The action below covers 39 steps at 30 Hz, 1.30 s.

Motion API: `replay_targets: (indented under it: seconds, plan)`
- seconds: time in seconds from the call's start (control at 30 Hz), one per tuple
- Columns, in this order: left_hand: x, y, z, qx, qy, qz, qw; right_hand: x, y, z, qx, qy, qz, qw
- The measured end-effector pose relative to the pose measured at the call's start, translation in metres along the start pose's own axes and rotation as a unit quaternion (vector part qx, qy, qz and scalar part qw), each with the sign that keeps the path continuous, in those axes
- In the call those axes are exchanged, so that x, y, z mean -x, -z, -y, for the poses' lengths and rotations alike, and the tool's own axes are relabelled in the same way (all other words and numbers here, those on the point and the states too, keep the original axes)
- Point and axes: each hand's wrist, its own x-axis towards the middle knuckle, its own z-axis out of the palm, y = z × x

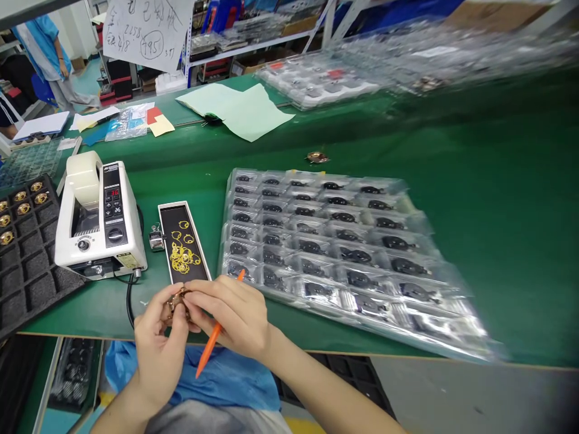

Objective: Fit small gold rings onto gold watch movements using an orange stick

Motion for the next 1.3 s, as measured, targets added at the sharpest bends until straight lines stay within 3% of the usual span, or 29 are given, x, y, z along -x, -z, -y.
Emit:
replay_targets:
  seconds: [0.33, 0.53, 0.67, 0.77, 0.83, 0.93, 1.07, 1.3]
  plan:
    - [0.002, 0.000, 0.000, -0.037, -0.023, 0.003, 0.999, -0.001, 0.005, 0.002, 0.025, 0.013, 0.025, 0.999]
    - [0.002, -0.002, -0.002, -0.029, -0.034, -0.006, 0.999, -0.001, 0.000, 0.009, 0.031, -0.028, 0.006, 0.999]
    - [-0.010, 0.002, -0.009, 0.022, 0.033, 0.033, 0.999, -0.003, 0.007, 0.008, -0.059, -0.105, 0.018, 0.993]
    - [-0.021, 0.008, -0.012, 0.096, 0.117, 0.088, 0.985, -0.008, 0.020, 0.004, -0.190, -0.254, 0.070, 0.946]
    - [-0.024, 0.011, -0.012, 0.126, 0.156, 0.114, 0.973, -0.010, 0.026, 0.000, -0.254, -0.337, 0.155, 0.893]
    - [-0.027, 0.014, -0.011, 0.130, 0.181, 0.135, 0.965, -0.013, 0.027, -0.002, -0.329, -0.355, 0.279, 0.830]
    - [-0.028, 0.016, -0.011, 0.111, 0.188, 0.156, 0.963, -0.013, 0.022, 0.001, -0.362, -0.309, 0.325, 0.817]
    - [-0.030, 0.018, -0.007, 0.101, 0.195, 0.191, 0.957, -0.005, 0.014, 0.009, -0.378, -0.335, 0.307, 0.807]
